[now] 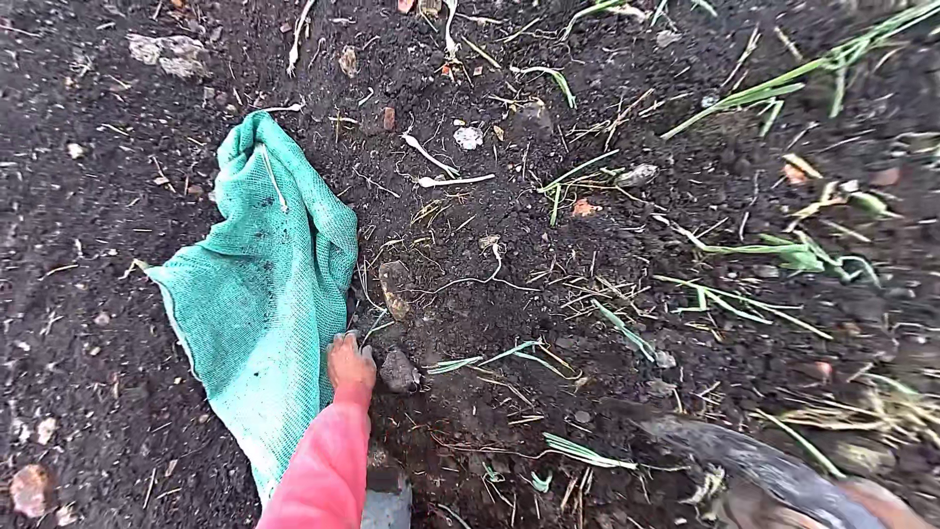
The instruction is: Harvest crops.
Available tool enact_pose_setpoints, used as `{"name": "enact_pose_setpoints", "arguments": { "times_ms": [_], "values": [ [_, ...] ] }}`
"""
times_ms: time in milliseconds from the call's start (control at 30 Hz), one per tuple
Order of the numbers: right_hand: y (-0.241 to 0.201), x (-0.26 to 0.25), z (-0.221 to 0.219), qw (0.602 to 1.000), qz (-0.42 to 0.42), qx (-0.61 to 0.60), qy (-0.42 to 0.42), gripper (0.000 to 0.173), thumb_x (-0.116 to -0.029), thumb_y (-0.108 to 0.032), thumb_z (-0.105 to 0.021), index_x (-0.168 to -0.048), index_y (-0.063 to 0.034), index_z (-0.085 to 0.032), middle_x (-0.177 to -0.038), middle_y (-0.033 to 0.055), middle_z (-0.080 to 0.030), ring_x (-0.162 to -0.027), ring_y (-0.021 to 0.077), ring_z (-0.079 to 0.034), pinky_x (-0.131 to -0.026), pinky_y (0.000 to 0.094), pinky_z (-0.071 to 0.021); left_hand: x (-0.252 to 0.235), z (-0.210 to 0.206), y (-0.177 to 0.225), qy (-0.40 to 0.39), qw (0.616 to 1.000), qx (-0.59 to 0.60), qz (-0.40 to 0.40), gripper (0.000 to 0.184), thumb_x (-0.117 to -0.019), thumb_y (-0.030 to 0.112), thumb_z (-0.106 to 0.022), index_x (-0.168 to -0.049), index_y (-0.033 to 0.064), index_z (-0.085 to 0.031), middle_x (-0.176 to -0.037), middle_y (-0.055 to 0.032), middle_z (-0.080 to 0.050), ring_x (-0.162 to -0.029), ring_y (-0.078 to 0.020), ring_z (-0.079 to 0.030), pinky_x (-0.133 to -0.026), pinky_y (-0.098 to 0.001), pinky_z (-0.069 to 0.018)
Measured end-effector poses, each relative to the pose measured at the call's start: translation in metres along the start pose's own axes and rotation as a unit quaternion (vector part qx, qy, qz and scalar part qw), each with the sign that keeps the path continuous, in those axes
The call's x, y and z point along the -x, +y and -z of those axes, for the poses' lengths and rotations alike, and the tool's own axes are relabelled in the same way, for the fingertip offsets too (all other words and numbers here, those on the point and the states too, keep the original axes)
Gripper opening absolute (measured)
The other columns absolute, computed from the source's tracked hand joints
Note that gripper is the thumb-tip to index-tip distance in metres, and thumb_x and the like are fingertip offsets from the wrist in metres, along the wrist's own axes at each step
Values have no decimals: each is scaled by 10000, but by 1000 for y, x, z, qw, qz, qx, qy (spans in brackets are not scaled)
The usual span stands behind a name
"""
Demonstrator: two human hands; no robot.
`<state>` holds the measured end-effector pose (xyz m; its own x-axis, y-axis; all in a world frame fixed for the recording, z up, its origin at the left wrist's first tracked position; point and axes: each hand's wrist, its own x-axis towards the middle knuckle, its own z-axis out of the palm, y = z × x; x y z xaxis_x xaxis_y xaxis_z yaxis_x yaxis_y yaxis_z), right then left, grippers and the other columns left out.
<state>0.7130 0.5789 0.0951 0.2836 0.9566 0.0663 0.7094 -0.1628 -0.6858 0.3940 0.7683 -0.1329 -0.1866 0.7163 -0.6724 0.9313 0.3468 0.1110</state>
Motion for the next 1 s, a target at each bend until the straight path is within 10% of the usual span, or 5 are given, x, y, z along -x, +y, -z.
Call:
{"name": "enact_pose_setpoints", "arguments": {
  "times_ms": [200,533,667,867,1000],
  "values": [
    [49,9,-24,998,-47,45,-23,657,-1063,-565,-408,-957,56,-596,-639,196,-590,-505,233,-596,-481,418,-504,-1,15,15,143,980,121,-62,287,-1037,82,-501,-1215,13,-715,-1242,-233,-674,-1169,-401,-650,-1031,-582,-489],
    [58,0,-28,998,-53,13,-36,638,-1065,-533,-432,-961,73,-602,-677,221,-616,-530,270,-621,-506,456,-524,-20,37,68,49,985,163,35,325,-1002,304,-656,-1227,79,-716,-1213,-200,-707,-1196,-391,-643,-1024,-606,-486],
    [58,-4,-27,998,-57,3,-42,633,-1066,-516,-446,-955,87,-601,-687,233,-625,-538,278,-627,-519,455,-532,0,85,27,226,965,130,-31,282,-1038,258,-611,-1171,51,-747,-1191,-224,-695,-1157,-410,-650,-1028,-601,-482],
    [57,-7,-32,996,-80,19,-44,642,-1053,-503,-468,-958,112,-624,-683,239,-638,-539,285,-638,-520,466,-536,-11,69,-32,283,958,-41,-12,279,-1034,257,-577,-1211,140,-758,-1530,-214,-512,-1527,-510,-238,-1216,-713,-97],
    [58,-7,-29,994,-96,15,-47,649,-1040,-533,-472,-952,89,-638,-656,194,-627,-527,241,-623,-513,441,-526,2,78,-52,434,900,-27,-43,233,-1007,222,-603,-1111,131,-791,-1475,-242,-559,-1512,-545,-253,-1202,-755,-19]
  ]
}}
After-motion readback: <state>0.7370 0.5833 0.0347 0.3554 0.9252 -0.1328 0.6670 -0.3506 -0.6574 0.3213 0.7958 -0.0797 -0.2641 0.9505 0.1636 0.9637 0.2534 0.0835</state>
